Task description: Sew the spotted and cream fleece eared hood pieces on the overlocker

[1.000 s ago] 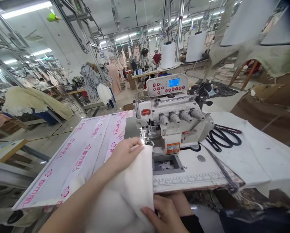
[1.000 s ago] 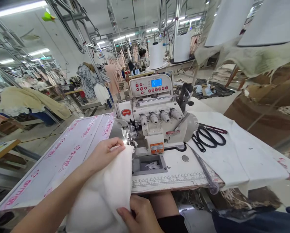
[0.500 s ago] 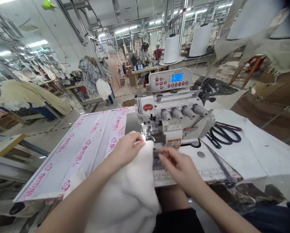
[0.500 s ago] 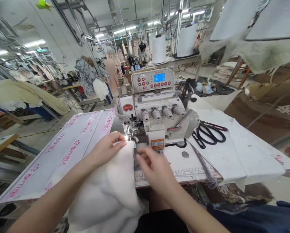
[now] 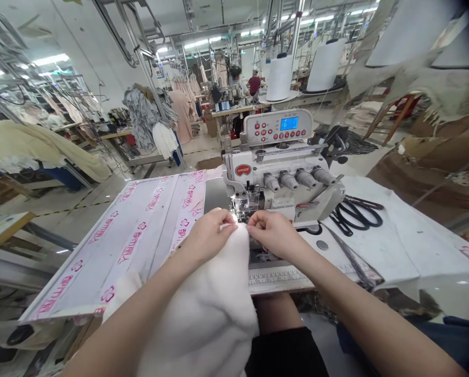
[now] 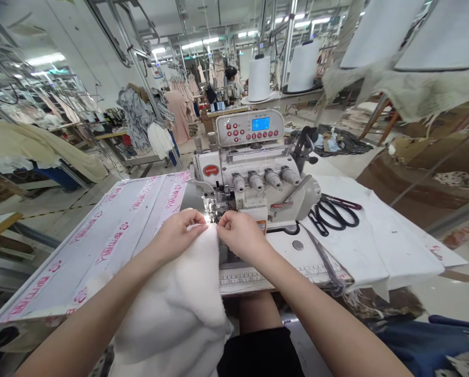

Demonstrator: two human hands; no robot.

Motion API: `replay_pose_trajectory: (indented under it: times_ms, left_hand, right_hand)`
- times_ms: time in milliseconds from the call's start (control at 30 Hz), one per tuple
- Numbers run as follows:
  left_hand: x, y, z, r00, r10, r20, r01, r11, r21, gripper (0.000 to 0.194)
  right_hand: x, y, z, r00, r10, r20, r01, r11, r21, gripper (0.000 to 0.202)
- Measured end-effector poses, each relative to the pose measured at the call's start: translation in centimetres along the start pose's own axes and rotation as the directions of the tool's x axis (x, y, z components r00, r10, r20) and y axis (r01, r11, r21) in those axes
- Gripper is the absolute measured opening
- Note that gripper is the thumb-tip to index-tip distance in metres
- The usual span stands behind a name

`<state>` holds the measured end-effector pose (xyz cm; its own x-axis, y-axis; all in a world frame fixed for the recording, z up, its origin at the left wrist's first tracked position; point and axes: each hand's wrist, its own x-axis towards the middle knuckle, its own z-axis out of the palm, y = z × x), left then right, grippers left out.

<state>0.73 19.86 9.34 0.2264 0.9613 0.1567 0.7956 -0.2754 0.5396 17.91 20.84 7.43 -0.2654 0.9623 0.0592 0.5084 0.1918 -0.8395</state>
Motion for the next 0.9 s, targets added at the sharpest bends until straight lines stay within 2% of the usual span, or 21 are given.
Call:
replay_pose_trajectory:
  times_ms: [233, 533, 633, 700, 800, 833, 900]
  left_hand:
    - [0.8, 0.0, 0.3, 0.999, 0.004, -0.047, 0.0, 0.998, 0.069, 0.011]
    - [1.9, 0.2, 0.4, 0.995, -0.058, -0.08, 0.063, 0.996, 0.057, 0.01]
    - [2.4, 0.1, 0.3, 0.996, -0.051, -0.073, 0.055, 0.997, 0.05, 0.01]
    - [2.6, 0.0, 0.3, 0.997, -0.045, -0.068, 0.049, 0.997, 0.055, 0.011]
    - [2.3, -0.1, 0.2, 0.997, -0.026, -0.07, 0.031, 0.997, 0.072, 0.011]
    - [2.0, 0.0, 0.1, 0.997, -0.011, -0.07, 0.017, 0.996, 0.083, 0.01]
    - [1.3, 0.3, -0.3, 0.997, 0.019, -0.071, -0.01, 0.992, 0.127, 0.012]
  right_hand:
    - [0.9, 0.8, 0.9, 0.981, -0.031, -0.19, 0.024, 0.999, -0.037, 0.009]
    - [1.1, 0.6, 1.9, 0.937, -0.105, -0.335, 0.013, 0.964, -0.266, 0.01]
    - [1.1, 0.7, 2.2, 0.93, -0.111, -0.351, -0.003, 0.951, -0.31, 0.011]
    - [0.5, 1.1, 2.6, 0.925, -0.129, -0.358, 0.032, 0.963, -0.266, 0.012]
    - [-1.7, 2.4, 3.6, 0.909, -0.156, -0.385, 0.154, 0.987, -0.037, 0.014]
    - [-2.7, 3.0, 4.1, 0.917, -0.163, -0.363, 0.196, 0.979, 0.055, 0.015]
    - [-4.8, 4.0, 5.2, 0.957, -0.179, -0.229, 0.227, 0.952, 0.207, 0.016]
